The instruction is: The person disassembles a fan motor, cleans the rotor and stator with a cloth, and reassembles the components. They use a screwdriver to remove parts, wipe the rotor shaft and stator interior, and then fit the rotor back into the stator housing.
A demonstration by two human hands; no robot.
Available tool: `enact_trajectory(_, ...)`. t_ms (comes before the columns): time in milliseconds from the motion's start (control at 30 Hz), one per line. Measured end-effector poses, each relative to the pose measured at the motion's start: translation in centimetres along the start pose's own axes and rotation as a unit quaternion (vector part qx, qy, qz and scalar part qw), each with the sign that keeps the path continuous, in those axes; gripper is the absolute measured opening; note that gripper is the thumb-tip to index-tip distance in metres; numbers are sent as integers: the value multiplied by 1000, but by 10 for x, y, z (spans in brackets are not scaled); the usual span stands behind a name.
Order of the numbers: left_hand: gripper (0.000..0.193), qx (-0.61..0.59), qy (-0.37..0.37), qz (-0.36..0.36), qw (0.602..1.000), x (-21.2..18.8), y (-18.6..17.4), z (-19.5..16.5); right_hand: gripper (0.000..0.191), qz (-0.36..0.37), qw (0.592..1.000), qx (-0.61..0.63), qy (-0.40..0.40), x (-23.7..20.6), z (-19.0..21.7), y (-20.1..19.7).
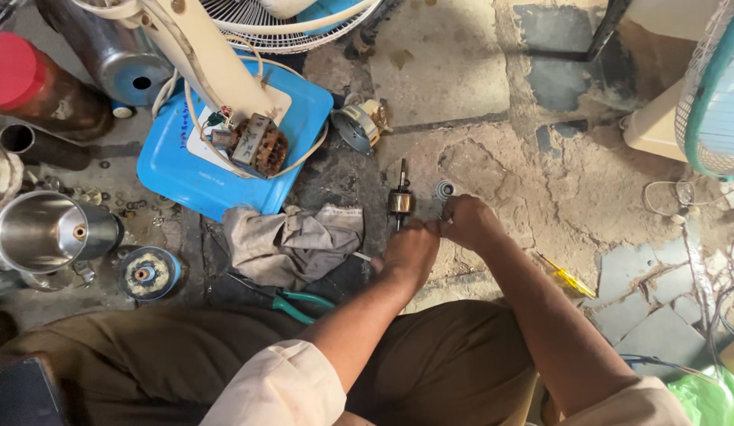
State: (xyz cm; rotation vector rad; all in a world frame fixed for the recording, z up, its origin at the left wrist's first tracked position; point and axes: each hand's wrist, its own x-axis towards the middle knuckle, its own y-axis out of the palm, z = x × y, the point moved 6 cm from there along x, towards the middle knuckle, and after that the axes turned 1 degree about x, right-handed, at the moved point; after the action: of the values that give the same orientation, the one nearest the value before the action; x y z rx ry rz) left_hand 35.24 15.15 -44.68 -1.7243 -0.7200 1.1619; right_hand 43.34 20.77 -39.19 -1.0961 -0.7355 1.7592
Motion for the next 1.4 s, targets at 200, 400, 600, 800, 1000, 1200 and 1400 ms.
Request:
enact_trajectory(200,41,-214,-23,-139,967,-4,-8,19,27,39,997,-54,34,5,-3,10)
enact_trajectory(400,23,-738,-118,-32,664,-7,21,94,32,47,992,-111,39,1,-4,15)
enact_trajectory(600,19,-897,-178,7,405,-9,28,99,33,44,990,-122,52,3,-4,13)
enact_trajectory(800,21,-879,-242,-31,410,-17,32,108,25,-27,999,-17,5,-8,-11,8)
enact_trajectory(1000,16,-871,-256,-64,415,-19,38,104,24,-32,997,-33,-63,-7,-1,6)
enact_trajectory(1200,15,-888,-187,-47,417,-10,36,72,28,-15,998,-52,-16,-4,-5,13)
enact_trajectory(1400,21,-904,-187,-52,382,-12,40,67,22,-29,998,4,-57,-11,-7,23)
